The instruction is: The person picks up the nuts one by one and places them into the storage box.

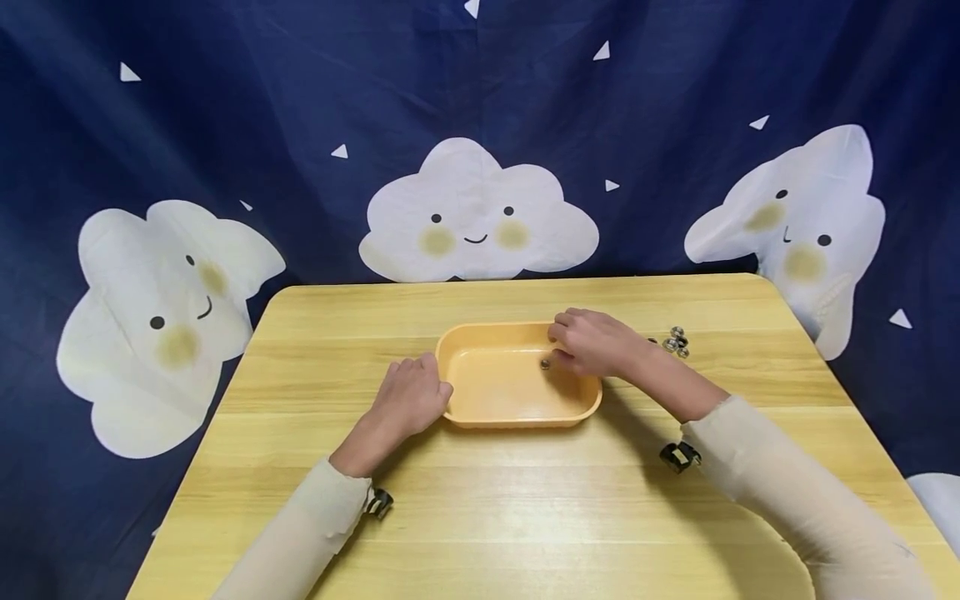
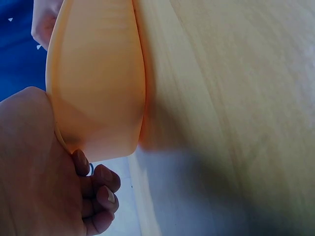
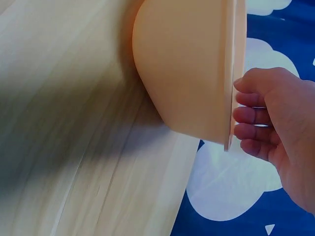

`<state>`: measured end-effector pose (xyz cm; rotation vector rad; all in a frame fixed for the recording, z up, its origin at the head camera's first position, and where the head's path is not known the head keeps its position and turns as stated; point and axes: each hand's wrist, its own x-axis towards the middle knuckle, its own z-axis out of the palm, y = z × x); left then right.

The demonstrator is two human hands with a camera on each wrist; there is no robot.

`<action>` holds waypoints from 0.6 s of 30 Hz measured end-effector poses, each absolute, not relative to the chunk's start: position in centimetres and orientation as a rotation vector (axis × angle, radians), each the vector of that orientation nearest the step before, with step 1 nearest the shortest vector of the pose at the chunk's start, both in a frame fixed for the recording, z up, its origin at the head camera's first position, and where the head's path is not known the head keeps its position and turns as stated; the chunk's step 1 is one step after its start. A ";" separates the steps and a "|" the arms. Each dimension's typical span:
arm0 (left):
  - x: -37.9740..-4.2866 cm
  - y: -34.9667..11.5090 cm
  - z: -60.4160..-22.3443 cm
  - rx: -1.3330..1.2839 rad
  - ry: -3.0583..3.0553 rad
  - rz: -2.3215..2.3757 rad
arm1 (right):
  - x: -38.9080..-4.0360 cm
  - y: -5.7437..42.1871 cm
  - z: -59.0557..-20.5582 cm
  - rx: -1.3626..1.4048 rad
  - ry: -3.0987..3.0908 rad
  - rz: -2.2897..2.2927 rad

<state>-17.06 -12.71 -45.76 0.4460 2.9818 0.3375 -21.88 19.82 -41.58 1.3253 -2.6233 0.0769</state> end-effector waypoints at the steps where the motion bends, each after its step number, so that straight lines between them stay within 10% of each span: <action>1: -17.1 -12.7 -45.8 0.443 2.983 0.339 | -21.9 19.9 -41.5 1.323 -2.621 0.074; 18: -17.2 -12.6 -45.7 0.437 2.971 0.320 | -21.9 22.5 -40.0 1.181 -2.690 0.137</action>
